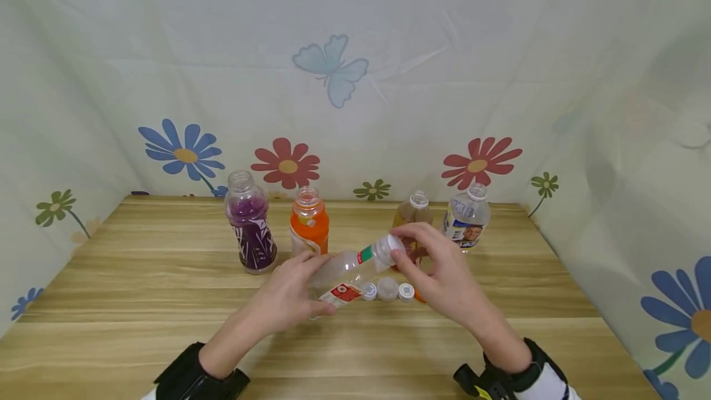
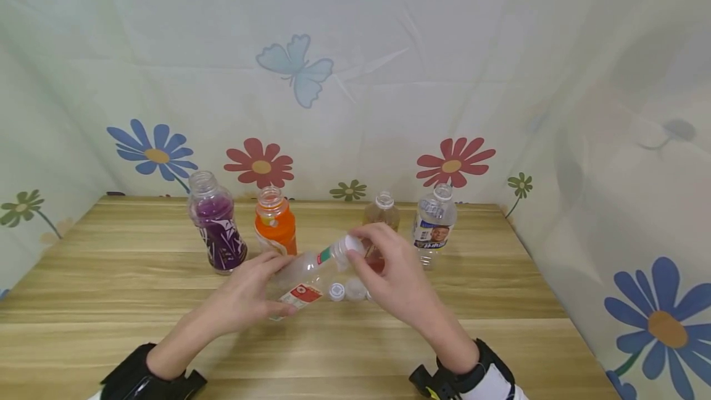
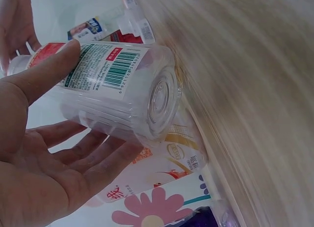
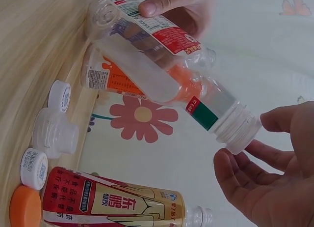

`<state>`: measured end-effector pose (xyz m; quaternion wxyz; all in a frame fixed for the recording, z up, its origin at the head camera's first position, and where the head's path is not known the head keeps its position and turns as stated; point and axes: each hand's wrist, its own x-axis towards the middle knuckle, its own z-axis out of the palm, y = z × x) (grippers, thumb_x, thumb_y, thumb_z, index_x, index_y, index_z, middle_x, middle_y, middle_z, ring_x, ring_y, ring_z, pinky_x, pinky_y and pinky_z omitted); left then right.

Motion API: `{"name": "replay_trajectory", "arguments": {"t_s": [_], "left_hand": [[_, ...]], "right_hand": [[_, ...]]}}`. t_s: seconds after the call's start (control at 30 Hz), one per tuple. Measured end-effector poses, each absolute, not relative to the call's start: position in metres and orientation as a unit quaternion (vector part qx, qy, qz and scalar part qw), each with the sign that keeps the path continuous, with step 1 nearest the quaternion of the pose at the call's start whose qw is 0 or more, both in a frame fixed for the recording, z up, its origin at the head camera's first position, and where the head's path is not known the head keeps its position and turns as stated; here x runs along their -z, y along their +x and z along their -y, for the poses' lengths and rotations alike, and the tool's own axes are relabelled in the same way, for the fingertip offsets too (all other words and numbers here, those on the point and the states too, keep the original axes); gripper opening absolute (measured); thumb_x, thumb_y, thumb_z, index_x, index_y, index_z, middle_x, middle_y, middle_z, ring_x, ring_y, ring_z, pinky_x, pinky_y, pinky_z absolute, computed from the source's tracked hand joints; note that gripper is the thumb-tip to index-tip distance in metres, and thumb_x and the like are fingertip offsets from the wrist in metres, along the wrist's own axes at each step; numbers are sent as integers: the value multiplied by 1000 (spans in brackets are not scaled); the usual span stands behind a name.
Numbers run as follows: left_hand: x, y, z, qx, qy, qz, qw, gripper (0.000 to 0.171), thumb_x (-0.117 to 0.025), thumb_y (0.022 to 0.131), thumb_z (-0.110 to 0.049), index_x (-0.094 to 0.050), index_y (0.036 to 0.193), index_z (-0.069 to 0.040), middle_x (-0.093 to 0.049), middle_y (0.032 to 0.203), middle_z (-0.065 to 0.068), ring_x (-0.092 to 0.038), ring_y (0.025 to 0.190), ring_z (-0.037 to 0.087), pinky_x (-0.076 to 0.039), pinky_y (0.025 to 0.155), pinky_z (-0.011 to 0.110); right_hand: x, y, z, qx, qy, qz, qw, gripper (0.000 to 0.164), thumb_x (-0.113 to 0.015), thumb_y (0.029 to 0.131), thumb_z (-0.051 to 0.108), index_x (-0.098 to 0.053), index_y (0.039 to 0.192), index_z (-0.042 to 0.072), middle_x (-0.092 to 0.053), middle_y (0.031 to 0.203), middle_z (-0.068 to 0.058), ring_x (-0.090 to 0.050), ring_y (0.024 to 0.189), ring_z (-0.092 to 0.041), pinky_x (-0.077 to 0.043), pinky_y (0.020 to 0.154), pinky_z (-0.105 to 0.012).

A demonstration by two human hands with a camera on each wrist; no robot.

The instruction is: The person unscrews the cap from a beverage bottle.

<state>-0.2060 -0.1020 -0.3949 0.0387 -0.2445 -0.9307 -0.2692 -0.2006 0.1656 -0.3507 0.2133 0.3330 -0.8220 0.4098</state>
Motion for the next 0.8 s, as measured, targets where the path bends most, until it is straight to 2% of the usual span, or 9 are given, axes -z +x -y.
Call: {"name": "replay_trajectory", "arguments": {"t_s": [0.4,0.8], "left_hand": [[394,-206,102,279,-239,930,32,78,-92,68,-29,-58,134,-7,-57,125,8,-58,107,21,-45,93,38],[394,-206,102,283,-241,928,23,78,-91,70,-30,-56,136,-8,-56,127,7,-58,110,20,-45,94,38]], "right_hand": [[349,-202,-166,-405,381,799,231,40,-69,87,-9,-64,124,6,-59,126,-1,-62,90,-13,-51,68,-22],[349,-202,-169,-434,381,789,209,42,-67,86,-13,-62,125,2,-58,130,-2,-62,104,-19,-53,75,-27]]}}
